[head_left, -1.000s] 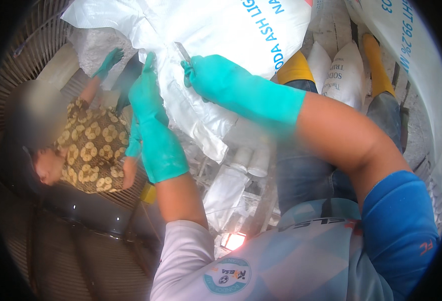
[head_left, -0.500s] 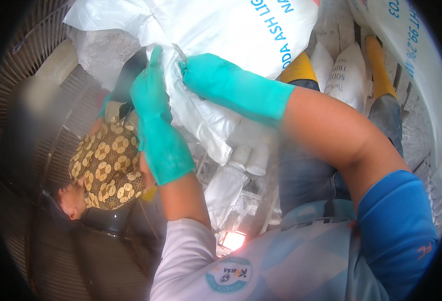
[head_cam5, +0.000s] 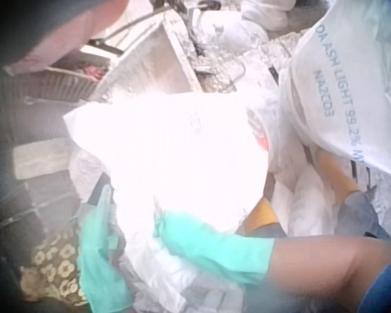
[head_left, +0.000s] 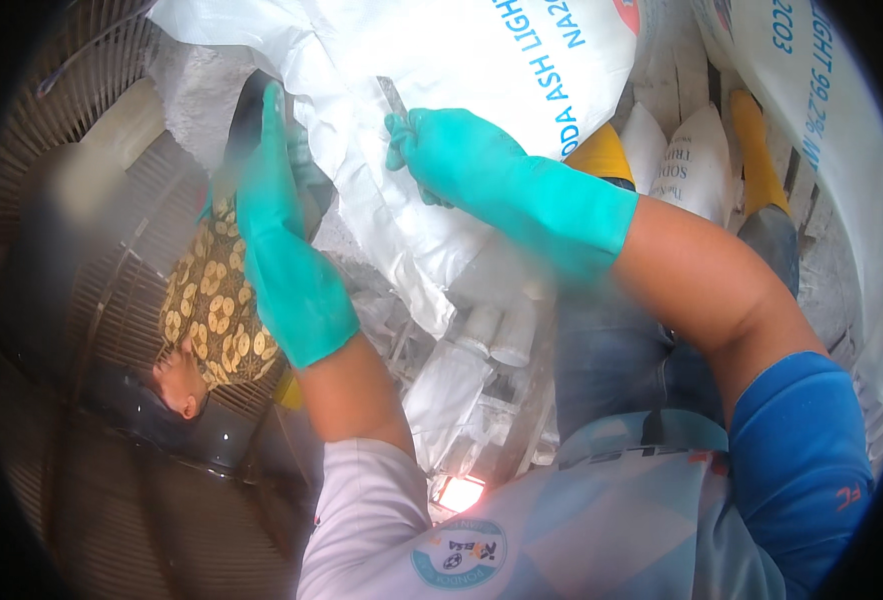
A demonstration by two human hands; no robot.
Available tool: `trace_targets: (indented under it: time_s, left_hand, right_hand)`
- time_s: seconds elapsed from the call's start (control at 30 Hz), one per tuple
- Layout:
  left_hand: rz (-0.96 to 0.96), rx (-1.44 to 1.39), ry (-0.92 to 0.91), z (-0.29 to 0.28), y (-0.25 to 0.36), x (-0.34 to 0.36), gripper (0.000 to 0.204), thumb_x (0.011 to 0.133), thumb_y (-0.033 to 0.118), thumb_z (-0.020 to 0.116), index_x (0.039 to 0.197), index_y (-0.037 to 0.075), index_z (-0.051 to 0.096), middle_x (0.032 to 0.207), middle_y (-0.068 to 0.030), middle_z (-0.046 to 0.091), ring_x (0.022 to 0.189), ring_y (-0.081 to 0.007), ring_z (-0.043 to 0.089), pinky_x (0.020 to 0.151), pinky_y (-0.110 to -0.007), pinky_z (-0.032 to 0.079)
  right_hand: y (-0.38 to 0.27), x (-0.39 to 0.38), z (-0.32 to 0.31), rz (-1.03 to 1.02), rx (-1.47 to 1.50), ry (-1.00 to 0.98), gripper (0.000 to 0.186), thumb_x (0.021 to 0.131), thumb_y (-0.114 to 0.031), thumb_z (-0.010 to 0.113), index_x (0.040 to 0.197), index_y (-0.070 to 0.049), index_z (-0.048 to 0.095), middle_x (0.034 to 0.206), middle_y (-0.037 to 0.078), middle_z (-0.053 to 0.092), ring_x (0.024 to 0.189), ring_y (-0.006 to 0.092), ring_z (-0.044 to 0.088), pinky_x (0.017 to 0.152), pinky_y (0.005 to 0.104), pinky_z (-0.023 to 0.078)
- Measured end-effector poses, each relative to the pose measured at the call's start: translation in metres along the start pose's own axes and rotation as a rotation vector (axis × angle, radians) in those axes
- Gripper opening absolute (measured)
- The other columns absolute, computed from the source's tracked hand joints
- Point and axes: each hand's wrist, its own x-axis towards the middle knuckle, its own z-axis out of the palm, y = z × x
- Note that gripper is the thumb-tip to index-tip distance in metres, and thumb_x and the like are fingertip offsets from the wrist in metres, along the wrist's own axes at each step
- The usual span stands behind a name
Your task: The person uses a knife to cut open large white sacks labeled 'SODA ASH LIGHT' in a warehouse setting. They repeatedly slice the tops of the sacks to open them, handling the bags with green gloves while standing among stacks of similar materials.
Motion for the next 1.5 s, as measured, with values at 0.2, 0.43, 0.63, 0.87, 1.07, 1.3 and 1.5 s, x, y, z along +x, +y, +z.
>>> trace_targets:
  time_s: [0.2,0.43,0.63,0.87,1.07,1.3,1.5]
  left_hand:
    - [0.085,0.480,0.007,0.023,0.005,0.031,0.072,0.077,0.061,0.078,0.108,-0.004,0.071,0.090,-0.0074,0.066,0.086,-0.0195,0.061,0.083,-0.036,0.049]
    - [0.191,0.283,0.090,0.025,-0.033,0.013,0.060,0.078,0.051,0.082,0.099,-0.004,0.071,0.073,-0.0034,0.058,0.067,-0.0147,0.052,0.068,-0.032,0.045]
    - [0.141,0.085,0.117,0.030,-0.033,0.004,0.049,0.078,0.046,0.083,0.075,0.001,0.065,0.067,0.0004,0.051,0.063,-0.0125,0.045,0.064,-0.031,0.041]
    - [0.107,0.130,0.149,0.042,-0.023,0.003,0.050,0.078,0.047,0.083,0.066,0.003,0.062,0.061,0.0014,0.047,0.060,-0.0123,0.043,0.061,-0.033,0.040]
    - [0.135,0.205,0.158,0.047,-0.026,0.000,0.049,0.081,0.049,0.080,0.074,0.002,0.070,0.063,0.0006,0.052,0.061,-0.0125,0.047,0.061,-0.032,0.041]
    - [0.259,-0.297,-0.037,0.055,-0.063,0.048,0.034,0.100,0.028,0.058,0.107,-0.004,0.069,0.109,-0.0089,0.070,0.089,-0.0128,0.063,0.079,-0.027,0.049]
    - [0.369,-0.019,-0.079,0.044,-0.063,0.053,0.036,0.101,0.018,0.053,0.124,-0.008,0.064,0.120,-0.0080,0.069,0.081,-0.0073,0.058,0.071,-0.020,0.046]
  right_hand:
    - [-0.029,0.016,-0.006,0.045,-0.243,0.041,0.045,0.107,-0.043,0.037,0.101,-0.008,0.065,0.081,0.009,0.067,0.069,0.0176,0.063,0.073,0.0335,0.052]
    - [-0.016,0.035,0.002,-0.015,-0.308,0.014,0.051,0.107,-0.046,0.032,0.101,-0.006,0.063,0.072,0.010,0.065,0.066,0.0213,0.064,0.072,0.0355,0.053]
    - [-0.009,0.044,0.008,-0.060,-0.285,-0.014,0.049,0.107,-0.043,0.033,0.099,-0.005,0.063,0.072,0.011,0.066,0.065,0.0242,0.064,0.071,0.0362,0.054]
    - [0.001,0.062,0.008,-0.158,-0.378,0.026,0.047,0.107,-0.037,0.033,0.091,-0.005,0.064,0.069,0.012,0.067,0.066,0.0261,0.066,0.072,0.0381,0.054]
    - [0.022,0.086,0.016,-0.236,-0.514,0.125,0.040,0.105,-0.031,0.039,0.091,-0.005,0.066,0.079,0.013,0.067,0.077,0.0245,0.068,0.074,0.0372,0.054]
    - [0.074,0.094,0.006,-0.349,-0.293,-0.001,0.032,0.103,-0.026,0.043,0.103,-0.001,0.065,0.086,0.017,0.069,0.083,0.0280,0.069,0.076,0.0392,0.054]
    - [0.072,0.058,0.006,-0.166,-0.548,0.128,0.032,0.104,-0.026,0.042,0.110,-0.003,0.064,0.088,0.016,0.071,0.079,0.0294,0.070,0.077,0.0394,0.055]
